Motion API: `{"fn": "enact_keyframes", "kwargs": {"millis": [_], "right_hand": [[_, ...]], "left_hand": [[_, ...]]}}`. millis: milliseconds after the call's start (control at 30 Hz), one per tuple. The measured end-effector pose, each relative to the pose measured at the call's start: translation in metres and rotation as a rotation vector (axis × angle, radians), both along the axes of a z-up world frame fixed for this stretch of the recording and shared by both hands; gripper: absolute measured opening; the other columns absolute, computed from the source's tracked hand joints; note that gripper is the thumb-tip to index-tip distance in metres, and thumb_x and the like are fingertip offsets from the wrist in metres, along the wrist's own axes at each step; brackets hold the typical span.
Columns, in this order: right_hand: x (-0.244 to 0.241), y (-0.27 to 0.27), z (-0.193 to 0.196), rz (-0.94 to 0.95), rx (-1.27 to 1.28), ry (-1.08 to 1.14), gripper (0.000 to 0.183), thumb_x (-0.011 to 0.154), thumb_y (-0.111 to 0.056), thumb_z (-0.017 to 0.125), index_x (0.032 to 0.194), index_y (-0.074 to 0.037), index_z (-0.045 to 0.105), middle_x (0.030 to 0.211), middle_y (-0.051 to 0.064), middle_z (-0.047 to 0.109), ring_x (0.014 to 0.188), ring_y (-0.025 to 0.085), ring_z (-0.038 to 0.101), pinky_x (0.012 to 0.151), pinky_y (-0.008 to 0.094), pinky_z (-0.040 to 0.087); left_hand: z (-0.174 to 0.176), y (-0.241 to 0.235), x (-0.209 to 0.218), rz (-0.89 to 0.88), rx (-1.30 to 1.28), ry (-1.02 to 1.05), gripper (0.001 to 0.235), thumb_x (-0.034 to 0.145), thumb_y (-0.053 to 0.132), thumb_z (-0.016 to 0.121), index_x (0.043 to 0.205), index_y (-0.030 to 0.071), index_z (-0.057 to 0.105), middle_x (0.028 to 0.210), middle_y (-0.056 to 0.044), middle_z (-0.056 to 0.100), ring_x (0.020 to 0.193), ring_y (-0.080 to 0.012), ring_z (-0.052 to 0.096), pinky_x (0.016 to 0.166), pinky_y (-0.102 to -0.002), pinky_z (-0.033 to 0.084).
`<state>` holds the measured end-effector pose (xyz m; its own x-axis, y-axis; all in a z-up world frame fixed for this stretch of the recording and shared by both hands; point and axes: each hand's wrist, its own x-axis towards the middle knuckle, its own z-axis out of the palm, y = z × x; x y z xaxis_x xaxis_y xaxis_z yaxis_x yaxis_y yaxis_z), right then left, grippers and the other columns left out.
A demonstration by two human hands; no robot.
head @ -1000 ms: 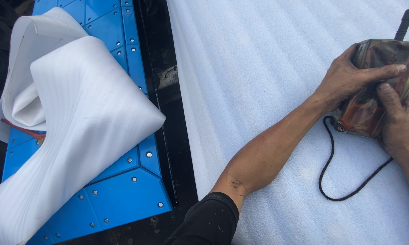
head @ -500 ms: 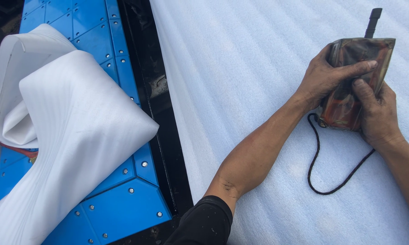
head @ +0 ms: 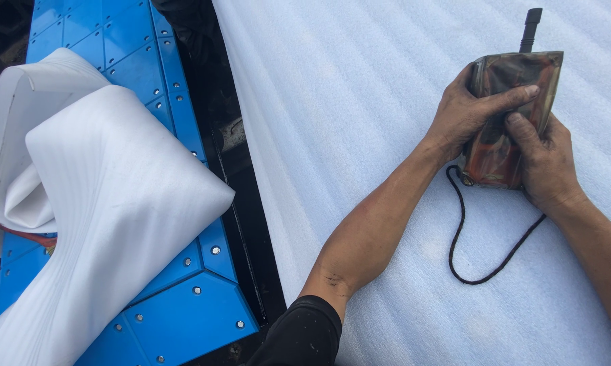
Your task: The person holds a handheld remote control and repeatedly presses its buttons while standing beside a blue conveyor platform with white fabric. The person occasionally adjusts the fabric with one hand while continuing to operate the remote.
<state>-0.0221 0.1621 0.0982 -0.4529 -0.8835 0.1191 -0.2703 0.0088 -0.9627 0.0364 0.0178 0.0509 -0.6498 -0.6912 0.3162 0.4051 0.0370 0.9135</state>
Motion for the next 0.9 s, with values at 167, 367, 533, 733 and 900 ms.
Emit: {"fn": "enact_keyframes", "kwargs": {"millis": [167,367,533,733,900], "right_hand": [[-0.0032,-0.0002,-0.0034,-0.007,0.002,-0.033,0.053,0.109,-0.04,0.048,0.137,0.005,0.044,0.119,0.02,0.058,0.112,0.026,0.064,0.093,0.038,0.059],[-0.0008,-0.0009,0.0003,0.001,0.007,-0.068,0.055,0.107,-0.041,0.049,0.137,0.005,0.043,0.119,0.021,0.058,0.111,0.026,0.065,0.092,0.038,0.06],[-0.0025,0.0001,-0.0023,0.005,0.002,-0.07,0.055,0.107,-0.041,0.049,0.137,0.005,0.042,0.12,0.021,0.058,0.112,0.026,0.065,0.093,0.037,0.06],[-0.0028,0.0002,-0.004,0.025,-0.012,-0.065,0.055,0.109,-0.042,0.049,0.137,0.005,0.043,0.121,0.021,0.058,0.113,0.026,0.065,0.094,0.038,0.059],[-0.004,0.0014,-0.0068,0.023,-0.018,0.04,0.055,0.11,-0.041,0.048,0.139,0.005,0.042,0.122,0.021,0.057,0.117,0.027,0.064,0.098,0.038,0.058]], "left_hand": [[0.0035,-0.0002,0.002,-0.021,0.005,-0.006,0.079,0.074,0.049,0.088,0.125,-0.003,0.057,0.105,-0.021,0.07,0.094,-0.0342,0.075,0.076,-0.044,0.069],[0.0054,-0.0001,0.004,-0.009,0.006,-0.03,0.078,0.075,0.049,0.088,0.125,-0.003,0.057,0.105,-0.021,0.07,0.093,-0.0341,0.076,0.075,-0.044,0.07],[0.008,0.0021,0.0054,-0.021,0.006,-0.012,0.079,0.074,0.05,0.088,0.124,-0.004,0.058,0.104,-0.021,0.07,0.093,-0.034,0.076,0.074,-0.044,0.07],[0.0065,0.0027,0.0033,-0.003,0.009,-0.014,0.081,0.073,0.051,0.088,0.124,-0.004,0.057,0.103,-0.022,0.07,0.09,-0.0346,0.076,0.072,-0.044,0.07],[0.004,0.0014,-0.0006,0.002,-0.01,-0.004,0.082,0.073,0.052,0.088,0.124,-0.004,0.057,0.103,-0.022,0.07,0.09,-0.0345,0.076,0.073,-0.044,0.07]]}}
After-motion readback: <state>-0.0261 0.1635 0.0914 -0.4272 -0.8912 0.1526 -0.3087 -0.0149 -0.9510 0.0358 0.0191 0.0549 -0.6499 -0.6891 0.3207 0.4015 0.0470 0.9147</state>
